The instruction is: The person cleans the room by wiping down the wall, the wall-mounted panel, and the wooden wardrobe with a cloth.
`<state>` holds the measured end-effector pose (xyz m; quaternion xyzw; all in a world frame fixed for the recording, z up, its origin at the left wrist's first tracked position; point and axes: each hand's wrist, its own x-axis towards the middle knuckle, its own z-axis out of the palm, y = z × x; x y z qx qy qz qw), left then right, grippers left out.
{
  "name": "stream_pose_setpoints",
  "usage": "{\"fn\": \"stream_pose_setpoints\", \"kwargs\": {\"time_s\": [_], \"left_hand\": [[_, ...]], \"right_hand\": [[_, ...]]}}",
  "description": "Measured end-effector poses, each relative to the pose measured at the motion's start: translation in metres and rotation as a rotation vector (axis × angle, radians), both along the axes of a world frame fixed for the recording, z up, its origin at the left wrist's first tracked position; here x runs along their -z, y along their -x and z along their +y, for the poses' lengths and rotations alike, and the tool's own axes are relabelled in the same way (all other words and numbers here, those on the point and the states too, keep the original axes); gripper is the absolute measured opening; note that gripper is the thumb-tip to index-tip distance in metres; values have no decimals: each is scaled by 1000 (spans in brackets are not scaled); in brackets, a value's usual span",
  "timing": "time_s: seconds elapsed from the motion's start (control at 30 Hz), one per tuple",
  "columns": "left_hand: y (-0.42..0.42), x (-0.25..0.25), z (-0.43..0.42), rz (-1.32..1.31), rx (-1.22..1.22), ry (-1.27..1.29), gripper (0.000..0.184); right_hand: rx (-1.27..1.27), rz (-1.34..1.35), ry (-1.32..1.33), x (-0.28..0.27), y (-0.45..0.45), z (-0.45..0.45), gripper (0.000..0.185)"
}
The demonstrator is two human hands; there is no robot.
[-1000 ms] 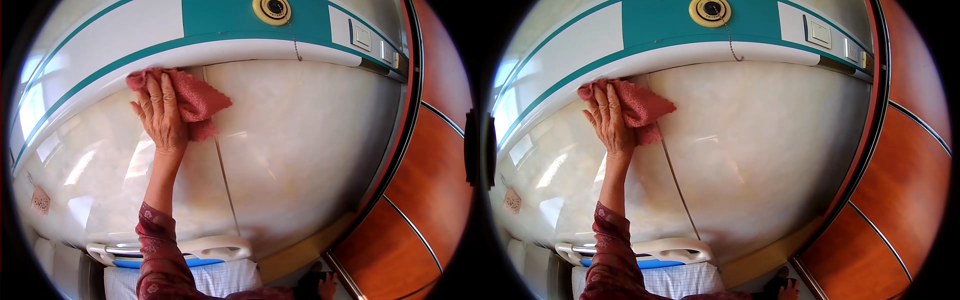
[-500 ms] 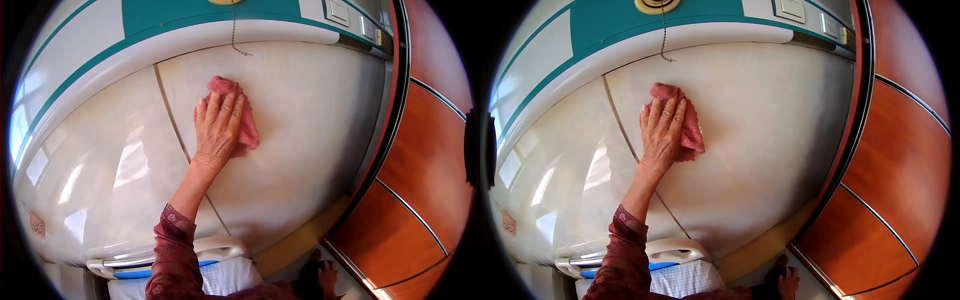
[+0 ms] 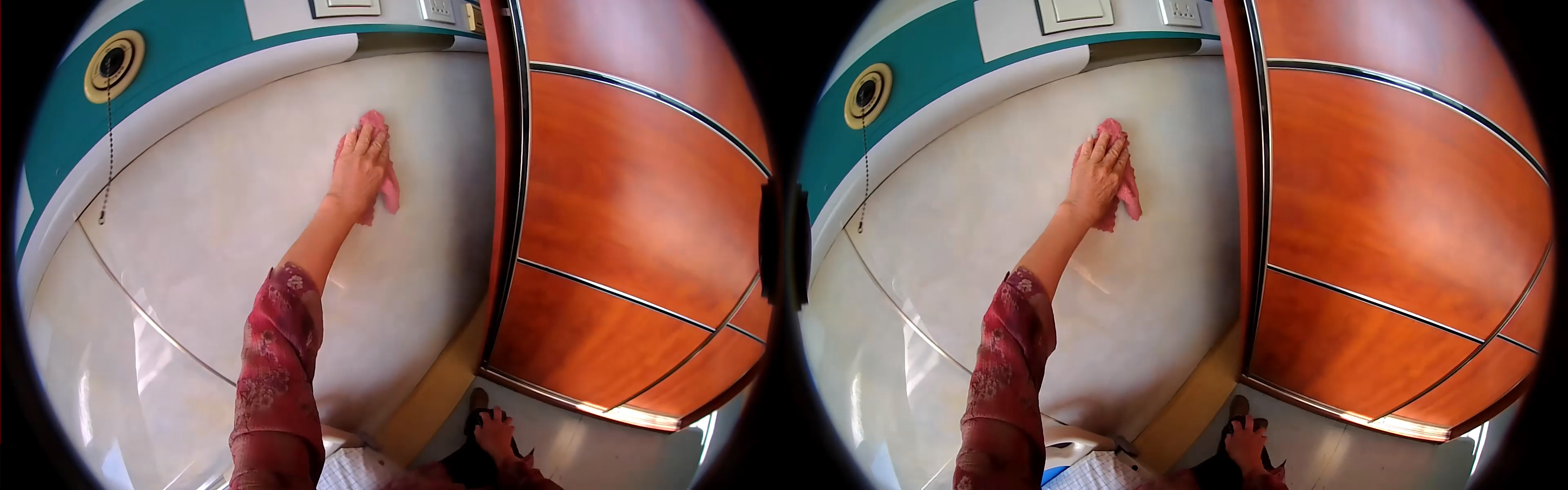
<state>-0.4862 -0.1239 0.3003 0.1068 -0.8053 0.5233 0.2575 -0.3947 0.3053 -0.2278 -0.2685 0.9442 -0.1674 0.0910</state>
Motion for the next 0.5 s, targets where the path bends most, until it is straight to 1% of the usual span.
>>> {"fn": "stream_pose_setpoints", "kwargs": {"time_s": [0.03, 0.1, 0.17, 0.27, 0.37, 0.43, 0.5], "left_hand": [[19, -6, -2, 0, -30, 15, 58], [54, -15, -5, -5, -58, 27, 57], [87, -24, -5, 66, -53, 9, 60], [130, -39, 0, 50, -101, -45, 64], [172, -45, -6, 76, -111, -88, 68], [198, -47, -10, 116, -119, -70, 69], [219, -49, -10, 89, -118, -79, 65]], "right_hand": [[-24, 35, -1, 2, 2, -2, 47], [-22, 5, 17, 0, 5, -7, 46], [-21, -25, 35, 0, 8, -11, 46], [-35, -15, 11, 3, 12, -17, 45], [-48, 74, -4, -1, 15, -22, 41], [-37, -54, 50, -22, 20, -27, 45], [-34, -46, 36, -25, 24, -30, 45]]}}
